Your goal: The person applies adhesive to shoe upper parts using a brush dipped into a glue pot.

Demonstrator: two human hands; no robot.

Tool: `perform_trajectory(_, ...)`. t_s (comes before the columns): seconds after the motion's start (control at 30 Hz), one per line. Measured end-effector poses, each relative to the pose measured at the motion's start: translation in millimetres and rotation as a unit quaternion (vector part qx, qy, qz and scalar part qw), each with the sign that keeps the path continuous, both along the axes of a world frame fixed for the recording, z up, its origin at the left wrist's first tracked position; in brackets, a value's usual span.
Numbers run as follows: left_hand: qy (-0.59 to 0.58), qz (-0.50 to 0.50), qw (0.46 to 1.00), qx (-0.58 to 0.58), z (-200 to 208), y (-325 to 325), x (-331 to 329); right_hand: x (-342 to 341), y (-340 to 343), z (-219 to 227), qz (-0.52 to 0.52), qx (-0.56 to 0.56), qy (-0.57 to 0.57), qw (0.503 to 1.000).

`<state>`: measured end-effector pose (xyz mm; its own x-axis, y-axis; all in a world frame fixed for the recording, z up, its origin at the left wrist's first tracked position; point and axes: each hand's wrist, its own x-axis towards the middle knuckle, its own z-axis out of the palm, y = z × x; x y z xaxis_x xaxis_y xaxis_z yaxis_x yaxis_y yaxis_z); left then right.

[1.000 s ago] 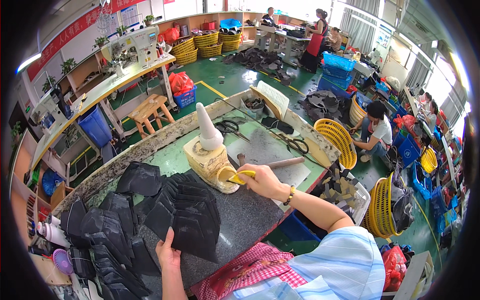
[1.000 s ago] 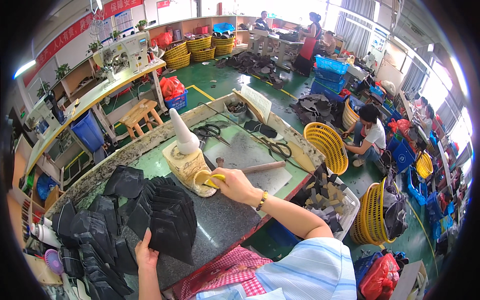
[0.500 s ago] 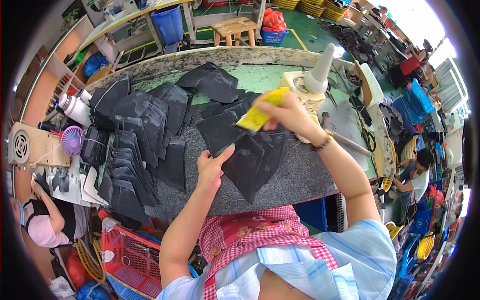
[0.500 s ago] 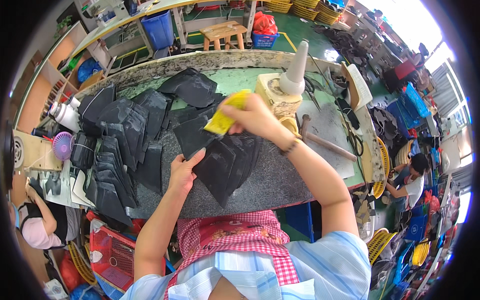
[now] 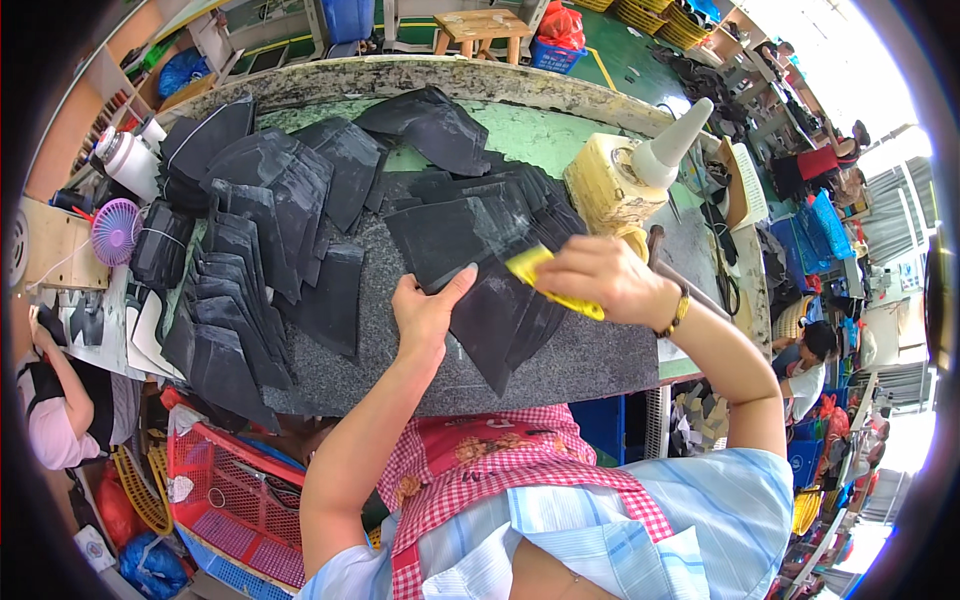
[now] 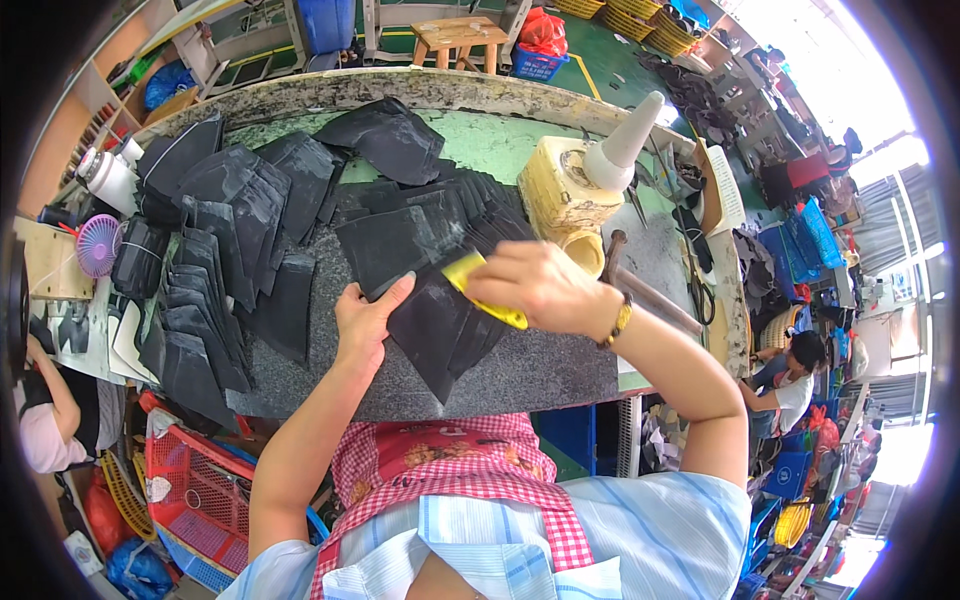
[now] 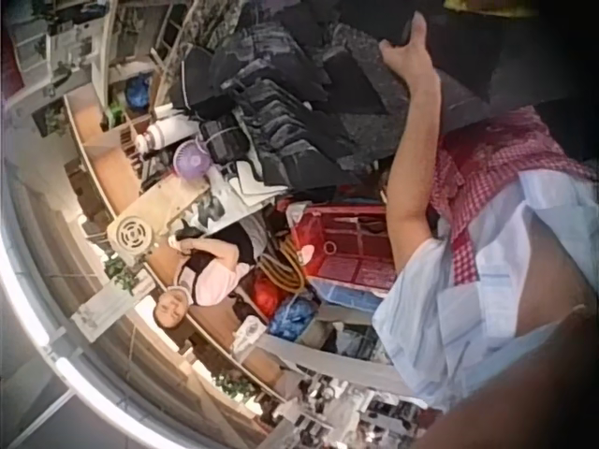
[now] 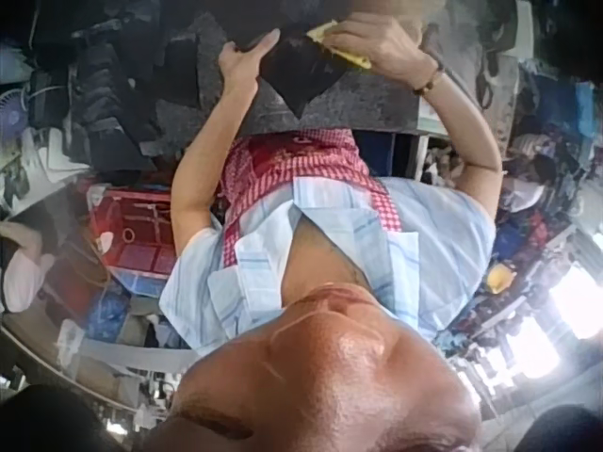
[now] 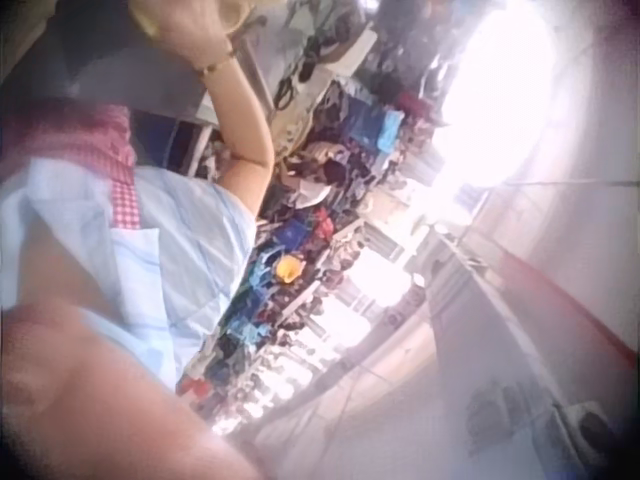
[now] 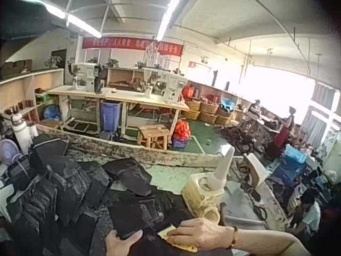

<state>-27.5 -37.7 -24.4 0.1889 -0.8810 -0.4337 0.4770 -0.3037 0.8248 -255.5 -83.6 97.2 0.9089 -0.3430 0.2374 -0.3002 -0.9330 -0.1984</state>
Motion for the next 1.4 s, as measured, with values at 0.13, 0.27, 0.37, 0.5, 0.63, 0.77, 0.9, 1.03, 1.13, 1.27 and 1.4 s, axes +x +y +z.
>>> perform_trajectory(0.13, -0.034, -0.004, 0.999, -0.012, 6, 1, 3, -54, 25, 6, -0.196, 0.039, -0.149, 0.968)
perform_trajectory(0.27, -0.072, -0.005, 0.997, -0.039, 10, 2, 5, -98, 27, -13, -0.515, 0.084, -0.188, 0.832)
perform_trajectory(0.37, -0.065, -0.024, 0.997, -0.03, 12, -2, 7, -95, 17, -55, -0.436, -0.027, -0.156, 0.886)
perform_trajectory(0.5, -0.066, -0.007, 0.998, -0.019, 10, 3, 12, -121, 40, -40, -0.56, 0.213, -0.264, 0.756)
perform_trajectory(0.63, -0.083, -0.011, 0.996, 0.007, 12, 1, 9, -100, 30, -14, -0.417, 0.461, -0.33, 0.71)
perform_trajectory(0.77, -0.061, -0.003, 0.998, -0.014, 6, 0, 6, 12, 0, -7, -0.281, 0.363, -0.19, 0.868)
perform_trajectory(0.9, -0.06, 0.008, 0.998, -0.036, 4, -2, 2, 20, 5, -16, -0.181, 0.115, -0.251, 0.944)
perform_trajectory(1.03, -0.096, 0.015, 0.994, -0.044, -3, -1, 8, -16, 41, -7, -0.284, 0.197, -0.116, 0.931)
perform_trajectory(1.13, -0.081, 0.004, 0.996, -0.038, 4, -2, 9, -1, 15, -7, -0.252, 0.177, -0.153, 0.939)
perform_trajectory(1.27, -0.068, -0.004, 0.997, -0.038, 9, 1, 8, 29, -17, 15, -0.288, 0.198, -0.204, 0.914)
perform_trajectory(1.4, -0.091, 0.004, 0.995, -0.038, 7, 4, 6, 62, -54, 27, -0.278, 0.239, 0.0, 0.93)
